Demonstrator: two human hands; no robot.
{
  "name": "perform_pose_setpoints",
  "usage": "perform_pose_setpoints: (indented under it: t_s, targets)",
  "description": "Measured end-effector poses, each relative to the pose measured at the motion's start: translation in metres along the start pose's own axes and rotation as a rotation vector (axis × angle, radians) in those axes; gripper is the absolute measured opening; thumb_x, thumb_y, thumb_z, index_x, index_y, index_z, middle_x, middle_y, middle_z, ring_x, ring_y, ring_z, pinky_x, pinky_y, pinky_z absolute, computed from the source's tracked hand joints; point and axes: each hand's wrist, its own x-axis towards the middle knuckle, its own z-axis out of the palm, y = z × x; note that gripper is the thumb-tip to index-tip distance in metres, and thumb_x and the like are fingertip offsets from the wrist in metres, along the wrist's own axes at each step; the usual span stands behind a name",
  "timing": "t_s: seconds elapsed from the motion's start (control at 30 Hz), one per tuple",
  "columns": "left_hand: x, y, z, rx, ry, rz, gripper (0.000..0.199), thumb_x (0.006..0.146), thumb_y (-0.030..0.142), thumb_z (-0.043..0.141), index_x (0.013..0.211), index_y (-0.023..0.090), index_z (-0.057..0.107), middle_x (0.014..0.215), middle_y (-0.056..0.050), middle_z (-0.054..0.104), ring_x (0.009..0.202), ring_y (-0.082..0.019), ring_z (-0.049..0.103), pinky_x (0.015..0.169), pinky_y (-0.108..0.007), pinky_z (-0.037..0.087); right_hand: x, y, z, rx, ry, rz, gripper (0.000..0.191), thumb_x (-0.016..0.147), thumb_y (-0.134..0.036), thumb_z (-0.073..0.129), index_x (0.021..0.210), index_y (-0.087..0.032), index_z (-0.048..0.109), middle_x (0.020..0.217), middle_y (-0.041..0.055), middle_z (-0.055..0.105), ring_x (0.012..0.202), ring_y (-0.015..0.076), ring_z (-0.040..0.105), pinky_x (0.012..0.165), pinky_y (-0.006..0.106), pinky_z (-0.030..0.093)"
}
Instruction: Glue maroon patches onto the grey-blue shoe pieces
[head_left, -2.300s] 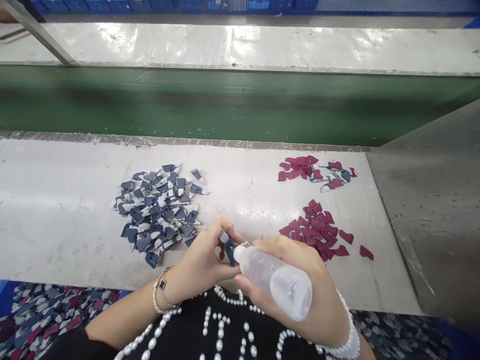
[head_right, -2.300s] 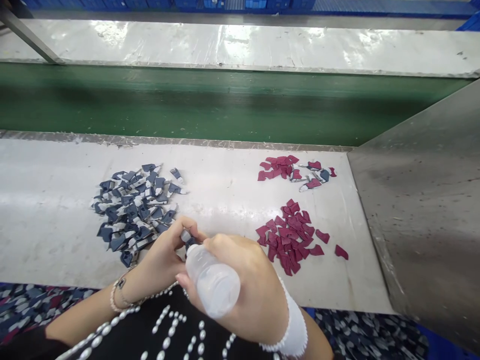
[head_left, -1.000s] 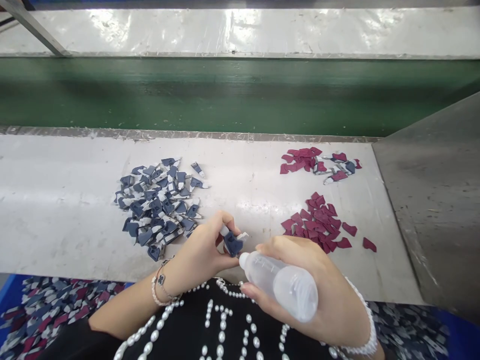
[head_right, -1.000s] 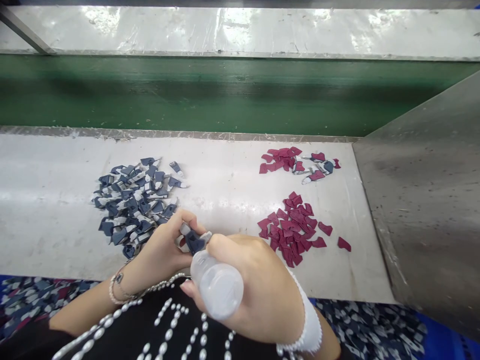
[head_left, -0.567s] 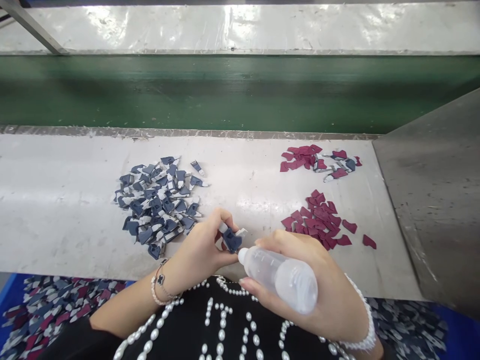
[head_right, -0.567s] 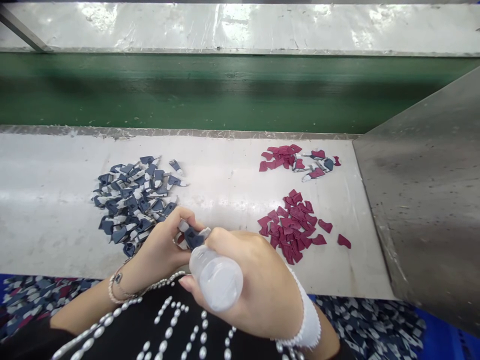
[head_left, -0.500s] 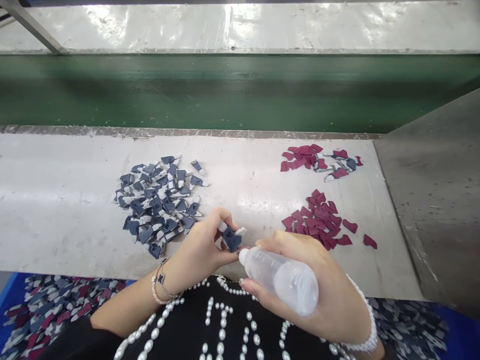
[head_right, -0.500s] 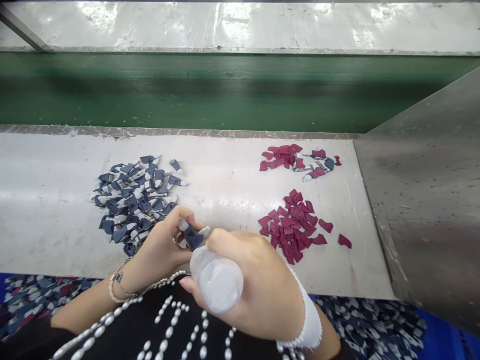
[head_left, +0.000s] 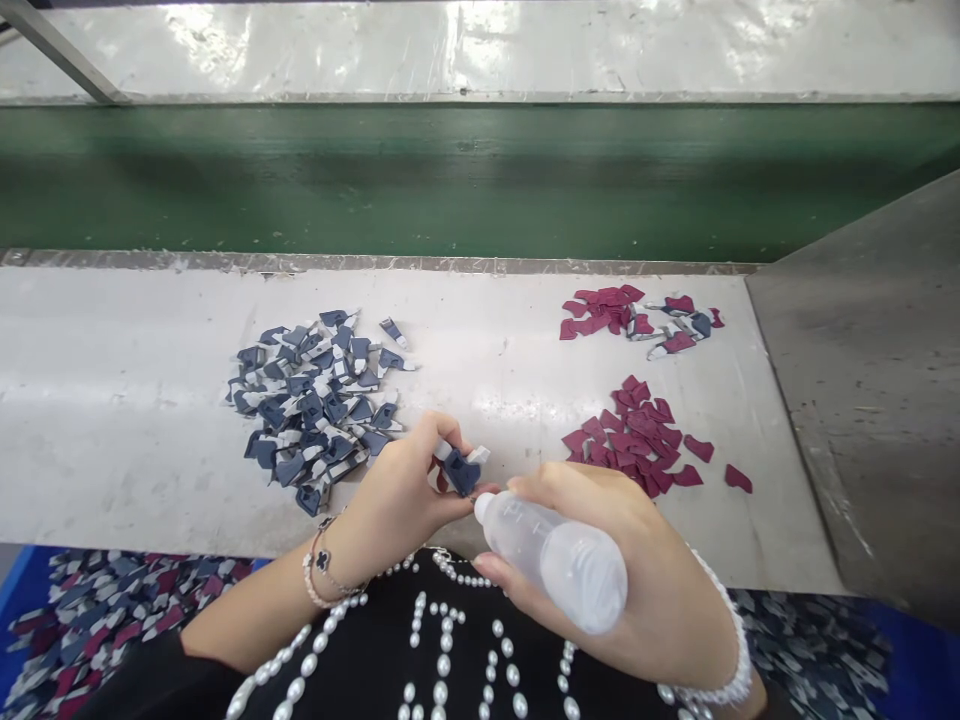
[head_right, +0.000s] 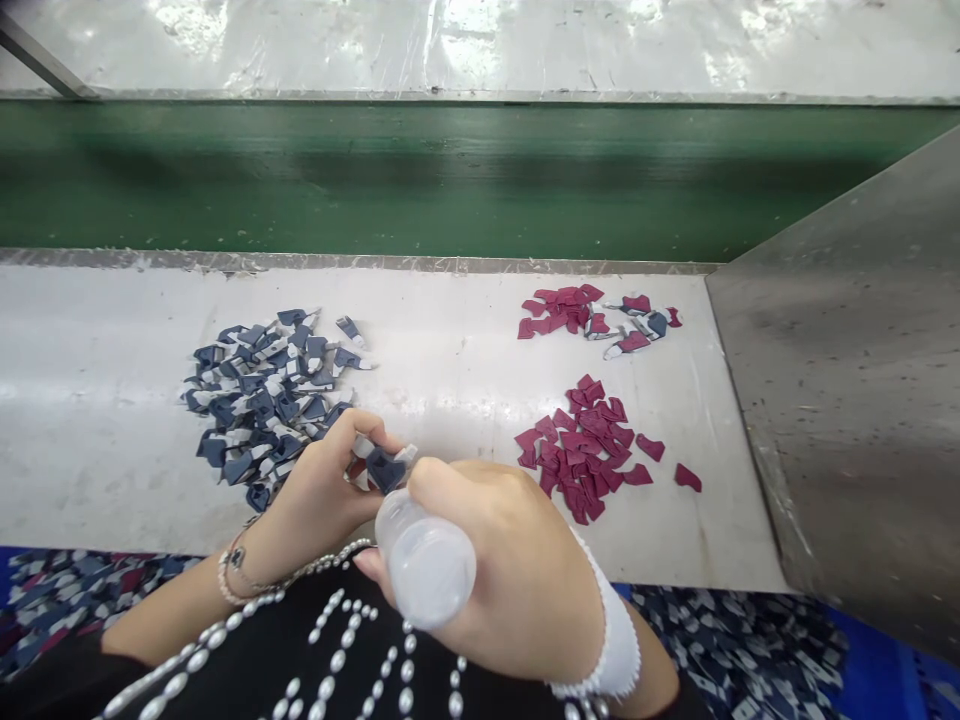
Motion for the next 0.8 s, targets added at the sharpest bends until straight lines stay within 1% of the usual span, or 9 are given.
perform_pose_setpoints:
  t_s: [0.07, 0.23, 0.33, 0.43, 0.57, 0.7, 0.8]
  targets:
    - [-0.0005, 0.0004, -0.0001, -0.005, -0.007, 0.004, 0.036, 0.075, 0.020, 0.075, 0.096, 0.025, 0.046, 0.082, 0.005, 0.068, 0.053, -0.008, 0.053, 0.051, -0.019, 0.043, 0.0001, 0.0002, -0.0007, -0.005, 0.011, 0.004, 0.018, 0.091, -0.035, 0.067, 0.097, -0.022, 0.056, 0.080, -0.0023, 0.069, 0.066, 0.0135, 0.066, 0.053, 0.027, 0.046]
    - [-0.0010, 0.0006, 0.0000, -0.057, -0.031, 0.043, 0.035, 0.078, 0.025, 0.075, 0.095, 0.024, 0.044, 0.088, 0.002, 0.069, 0.056, -0.008, 0.055, 0.054, -0.021, 0.045, 0.0003, 0.0007, -0.0045, -0.016, 0.100, 0.020, 0.015, 0.092, -0.029, 0.067, 0.094, -0.022, 0.054, 0.074, -0.0051, 0.061, 0.060, 0.0104, 0.061, 0.056, 0.025, 0.046]
    - [-0.0010, 0.0006, -0.0008, -0.081, -0.034, 0.049, 0.036, 0.078, 0.025, 0.076, 0.095, 0.024, 0.044, 0.089, 0.002, 0.069, 0.057, -0.008, 0.055, 0.053, -0.021, 0.044, 0.0015, -0.0001, -0.0051, -0.006, 0.138, 0.016, 0.018, 0.090, -0.029, 0.070, 0.090, -0.023, 0.053, 0.074, -0.0056, 0.060, 0.061, 0.0101, 0.060, 0.058, 0.025, 0.046]
    - [-0.0009, 0.0004, -0.0016, -0.097, -0.032, 0.047, 0.037, 0.076, 0.024, 0.077, 0.095, 0.024, 0.044, 0.090, 0.003, 0.068, 0.058, -0.008, 0.056, 0.054, -0.021, 0.045, 0.0034, -0.0007, -0.0051, 0.041, 0.130, 0.021, 0.020, 0.089, -0.028, 0.072, 0.089, -0.023, 0.053, 0.077, -0.0052, 0.063, 0.063, 0.0103, 0.062, 0.059, 0.025, 0.047]
    - [-0.0002, -0.0001, -0.0016, -0.085, -0.032, 0.047, 0.038, 0.076, 0.024, 0.078, 0.095, 0.024, 0.045, 0.092, 0.002, 0.067, 0.058, -0.008, 0.055, 0.053, -0.021, 0.045, 0.0044, -0.0006, -0.0059, 0.092, 0.112, 0.042, 0.018, 0.088, -0.029, 0.072, 0.094, -0.023, 0.056, 0.076, -0.0047, 0.066, 0.058, 0.0110, 0.062, 0.055, 0.025, 0.047]
    - [0.0001, -0.0005, -0.0019, -0.135, -0.004, 0.056, 0.038, 0.076, 0.027, 0.079, 0.094, 0.024, 0.046, 0.089, 0.003, 0.066, 0.061, -0.009, 0.059, 0.056, -0.022, 0.049, 0.0026, -0.0014, -0.0073, 0.078, 0.123, 0.051, 0.015, 0.088, -0.028, 0.071, 0.094, -0.024, 0.058, 0.074, -0.0045, 0.065, 0.058, 0.0124, 0.062, 0.054, 0.026, 0.048]
    - [-0.0002, -0.0019, -0.0029, -0.188, -0.005, 0.024, 0.042, 0.075, 0.030, 0.082, 0.094, 0.024, 0.045, 0.090, 0.001, 0.065, 0.068, -0.012, 0.065, 0.058, -0.024, 0.052, -0.0003, -0.0014, -0.0094, 0.121, 0.118, 0.054, 0.018, 0.086, -0.031, 0.074, 0.092, -0.025, 0.059, 0.072, -0.0058, 0.064, 0.056, 0.0114, 0.062, 0.052, 0.024, 0.048]
